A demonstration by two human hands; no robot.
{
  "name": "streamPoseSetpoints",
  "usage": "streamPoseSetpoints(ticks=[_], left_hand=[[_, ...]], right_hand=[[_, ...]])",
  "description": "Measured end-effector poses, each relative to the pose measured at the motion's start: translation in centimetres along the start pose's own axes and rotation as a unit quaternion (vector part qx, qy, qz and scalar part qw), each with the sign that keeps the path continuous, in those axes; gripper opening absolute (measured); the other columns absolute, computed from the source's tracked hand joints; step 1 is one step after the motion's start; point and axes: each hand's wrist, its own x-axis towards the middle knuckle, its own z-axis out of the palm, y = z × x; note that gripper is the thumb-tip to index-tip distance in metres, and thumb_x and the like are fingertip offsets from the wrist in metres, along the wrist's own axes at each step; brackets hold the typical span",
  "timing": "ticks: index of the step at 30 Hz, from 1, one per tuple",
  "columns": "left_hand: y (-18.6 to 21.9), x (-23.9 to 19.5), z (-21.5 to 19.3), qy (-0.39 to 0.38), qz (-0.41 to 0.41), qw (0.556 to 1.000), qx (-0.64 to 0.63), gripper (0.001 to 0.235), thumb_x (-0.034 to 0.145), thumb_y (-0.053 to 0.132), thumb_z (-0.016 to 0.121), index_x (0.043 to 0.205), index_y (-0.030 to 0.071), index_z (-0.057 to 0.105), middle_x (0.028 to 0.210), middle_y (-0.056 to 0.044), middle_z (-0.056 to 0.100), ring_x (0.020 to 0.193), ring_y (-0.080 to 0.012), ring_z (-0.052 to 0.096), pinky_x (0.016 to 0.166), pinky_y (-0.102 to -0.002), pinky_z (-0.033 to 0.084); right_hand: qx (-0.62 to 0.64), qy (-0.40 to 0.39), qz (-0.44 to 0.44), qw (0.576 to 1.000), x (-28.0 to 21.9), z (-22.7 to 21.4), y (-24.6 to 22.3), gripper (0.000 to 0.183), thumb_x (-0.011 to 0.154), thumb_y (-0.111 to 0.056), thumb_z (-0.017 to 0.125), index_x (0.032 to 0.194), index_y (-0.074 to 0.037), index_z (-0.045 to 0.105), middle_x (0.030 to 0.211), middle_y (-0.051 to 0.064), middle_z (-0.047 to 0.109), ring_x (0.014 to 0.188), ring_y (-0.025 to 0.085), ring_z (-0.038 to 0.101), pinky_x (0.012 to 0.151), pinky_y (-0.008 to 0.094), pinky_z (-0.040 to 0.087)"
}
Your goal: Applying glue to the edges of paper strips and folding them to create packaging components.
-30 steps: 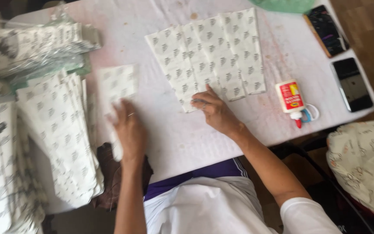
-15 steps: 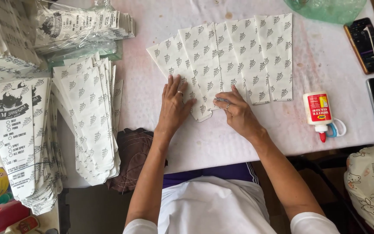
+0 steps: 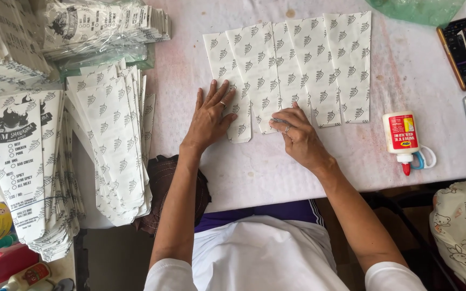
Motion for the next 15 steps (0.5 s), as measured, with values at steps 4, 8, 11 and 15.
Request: streamPoseSetpoints(ticks=[4,8,11,15], left_hand=[[0.9,-0.9,0.0,0.072,0.019,0.997,-0.034,0.059,0.093,0.022,0.077,0.147,0.014,0.057,0.155,-0.012,0.050,0.149,-0.0321,0.035,0.124,-0.056,0.017],[0.4,-3.8,1.2,0.114,0.051,0.991,-0.043,0.035,0.092,0.019,0.075,0.125,0.010,0.071,0.139,-0.015,0.063,0.138,-0.0326,0.051,0.118,-0.056,0.034],[2.4,-6.1,0.2,0.112,0.085,0.989,-0.045,0.022,0.088,0.021,0.080,0.108,0.012,0.077,0.121,-0.009,0.072,0.129,-0.0284,0.061,0.115,-0.054,0.041],[3.2,-7.0,0.5,0.116,0.069,0.987,-0.088,0.025,0.086,0.021,0.082,0.106,0.006,0.078,0.117,-0.014,0.075,0.127,-0.0323,0.062,0.115,-0.051,0.042]], right_hand=[[-0.024,0.003,-0.013,1.000,0.1,0.0,0.0,0.031,0.091,0.009,0.065,0.115,-0.006,0.076,0.124,0.010,0.068,0.129,0.030,0.058,0.123,0.055,0.031],[-0.030,0.024,-0.022,0.999,0.9,-0.5,-0.9,0.031,0.090,0.011,0.064,0.115,-0.003,0.076,0.132,0.014,0.065,0.132,0.033,0.057,0.123,0.055,0.032],[0.037,0.018,-0.026,0.999,2.6,-1.3,-3.6,0.027,0.093,0.005,0.066,0.119,-0.002,0.073,0.139,0.014,0.062,0.131,0.033,0.059,0.121,0.054,0.034],[0.070,-0.042,-0.060,0.995,3.0,0.5,-4.2,0.026,0.087,-0.004,0.077,0.113,0.000,0.073,0.130,0.014,0.069,0.122,0.032,0.065,0.119,0.050,0.040]])
